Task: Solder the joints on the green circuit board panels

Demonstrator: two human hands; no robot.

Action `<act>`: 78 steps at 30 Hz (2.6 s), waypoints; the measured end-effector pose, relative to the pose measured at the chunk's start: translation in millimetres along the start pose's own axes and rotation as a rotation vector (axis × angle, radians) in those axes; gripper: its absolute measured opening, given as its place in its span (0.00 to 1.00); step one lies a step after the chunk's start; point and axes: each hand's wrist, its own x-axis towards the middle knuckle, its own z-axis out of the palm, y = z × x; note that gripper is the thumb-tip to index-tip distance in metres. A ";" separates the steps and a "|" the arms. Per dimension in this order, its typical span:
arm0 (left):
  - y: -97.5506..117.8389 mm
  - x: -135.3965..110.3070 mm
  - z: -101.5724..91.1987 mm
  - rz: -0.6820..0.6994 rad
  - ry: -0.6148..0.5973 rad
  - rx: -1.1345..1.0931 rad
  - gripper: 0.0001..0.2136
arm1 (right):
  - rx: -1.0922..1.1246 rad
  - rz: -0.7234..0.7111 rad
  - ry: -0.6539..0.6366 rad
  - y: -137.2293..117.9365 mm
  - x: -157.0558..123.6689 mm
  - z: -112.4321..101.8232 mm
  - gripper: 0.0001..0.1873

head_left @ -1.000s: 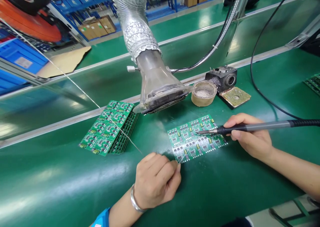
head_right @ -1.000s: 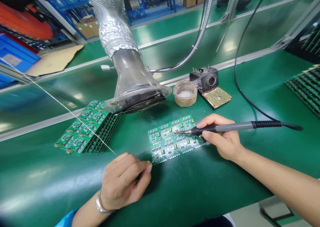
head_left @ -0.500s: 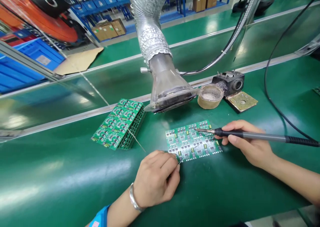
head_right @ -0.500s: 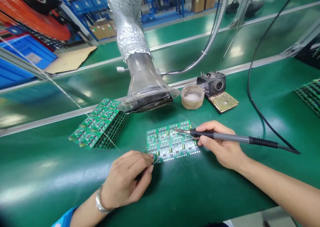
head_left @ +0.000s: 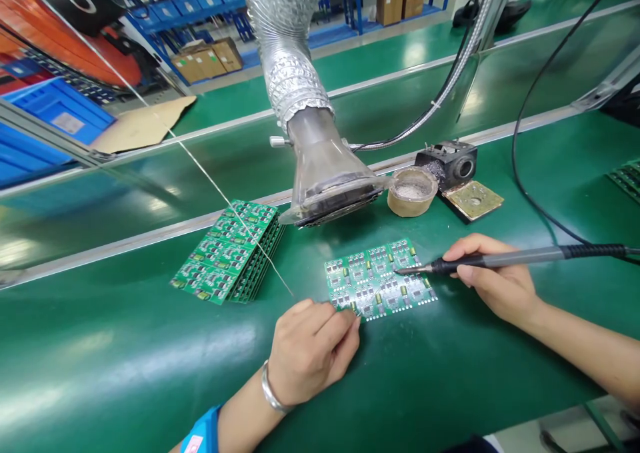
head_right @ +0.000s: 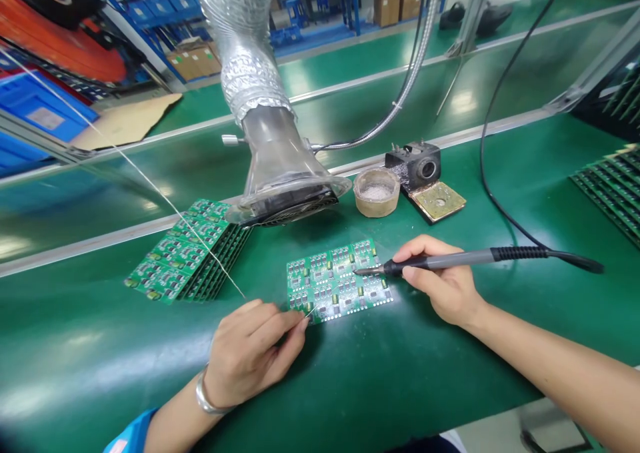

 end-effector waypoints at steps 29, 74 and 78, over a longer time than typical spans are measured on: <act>2.9 8.1 10.8 0.052 -0.051 0.041 0.03 | -0.005 0.043 0.028 -2.7 -0.4 1.0 0.04; 12.1 7.5 3.6 -0.085 0.023 -0.142 0.04 | 0.077 0.058 0.076 2.5 7.4 -3.8 0.06; 12.8 8.4 6.3 -0.072 0.020 -0.132 0.05 | 0.069 0.079 0.060 3.3 7.0 -3.8 0.05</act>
